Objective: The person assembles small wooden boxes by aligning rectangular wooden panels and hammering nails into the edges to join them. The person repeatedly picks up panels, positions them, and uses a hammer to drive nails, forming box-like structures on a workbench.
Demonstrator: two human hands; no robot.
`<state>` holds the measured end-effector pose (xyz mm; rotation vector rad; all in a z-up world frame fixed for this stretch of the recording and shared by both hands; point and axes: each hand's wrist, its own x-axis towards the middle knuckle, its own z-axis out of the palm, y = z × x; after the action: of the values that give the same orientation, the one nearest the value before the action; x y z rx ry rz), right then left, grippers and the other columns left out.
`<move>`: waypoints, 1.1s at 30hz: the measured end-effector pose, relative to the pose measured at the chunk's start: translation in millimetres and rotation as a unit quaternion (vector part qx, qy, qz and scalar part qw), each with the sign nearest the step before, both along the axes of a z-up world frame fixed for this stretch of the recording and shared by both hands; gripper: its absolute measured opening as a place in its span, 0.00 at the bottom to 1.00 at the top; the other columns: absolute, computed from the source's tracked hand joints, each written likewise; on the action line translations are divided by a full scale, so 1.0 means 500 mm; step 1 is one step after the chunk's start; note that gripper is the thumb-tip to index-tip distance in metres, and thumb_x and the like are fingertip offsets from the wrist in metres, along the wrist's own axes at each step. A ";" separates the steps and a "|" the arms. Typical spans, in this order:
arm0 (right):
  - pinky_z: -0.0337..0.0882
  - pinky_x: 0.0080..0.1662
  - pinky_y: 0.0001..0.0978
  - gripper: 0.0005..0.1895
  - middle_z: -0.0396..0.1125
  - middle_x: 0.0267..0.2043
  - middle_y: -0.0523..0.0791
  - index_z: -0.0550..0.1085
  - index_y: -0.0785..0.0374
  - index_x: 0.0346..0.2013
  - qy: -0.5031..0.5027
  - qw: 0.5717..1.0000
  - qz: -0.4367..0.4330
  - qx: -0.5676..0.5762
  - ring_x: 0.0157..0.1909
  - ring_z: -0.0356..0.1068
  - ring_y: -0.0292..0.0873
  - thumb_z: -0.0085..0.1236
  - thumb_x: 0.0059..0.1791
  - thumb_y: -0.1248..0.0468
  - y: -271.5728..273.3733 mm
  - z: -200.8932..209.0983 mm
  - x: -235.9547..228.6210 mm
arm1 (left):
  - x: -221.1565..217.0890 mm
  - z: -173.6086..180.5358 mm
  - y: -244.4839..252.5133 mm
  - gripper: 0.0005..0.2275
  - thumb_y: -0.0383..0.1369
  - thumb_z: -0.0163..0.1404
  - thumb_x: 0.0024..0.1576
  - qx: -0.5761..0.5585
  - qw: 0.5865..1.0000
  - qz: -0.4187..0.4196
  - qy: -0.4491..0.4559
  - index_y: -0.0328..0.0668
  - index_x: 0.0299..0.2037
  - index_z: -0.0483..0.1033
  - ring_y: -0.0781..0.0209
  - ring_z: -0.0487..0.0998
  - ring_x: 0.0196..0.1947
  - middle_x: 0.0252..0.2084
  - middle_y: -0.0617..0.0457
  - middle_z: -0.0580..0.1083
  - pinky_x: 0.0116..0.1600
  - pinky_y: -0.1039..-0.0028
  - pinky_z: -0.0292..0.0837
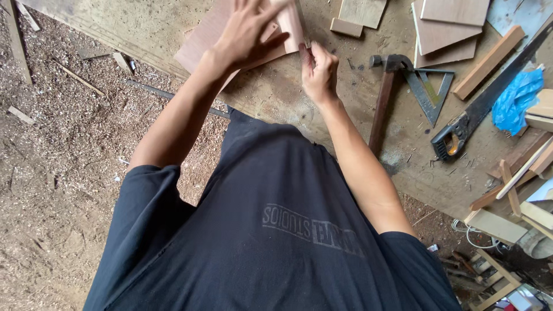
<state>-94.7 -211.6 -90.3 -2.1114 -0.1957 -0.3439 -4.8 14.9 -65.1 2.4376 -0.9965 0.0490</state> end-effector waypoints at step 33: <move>0.79 0.45 0.29 0.08 0.74 0.44 0.48 0.74 0.69 0.49 0.129 0.981 -0.065 0.130 0.43 0.76 0.41 0.56 0.56 0.69 0.034 -0.024 -0.123 | -0.117 -0.125 0.078 0.53 0.48 0.71 0.37 0.049 0.942 0.293 0.157 0.56 0.72 0.47 0.23 0.48 0.71 0.70 0.26 0.47 0.71 0.34 0.47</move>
<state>-156.3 -194.7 -102.3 -1.8912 0.1341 -0.1600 -63.2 54.1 -127.6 2.6383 -0.1209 -0.1860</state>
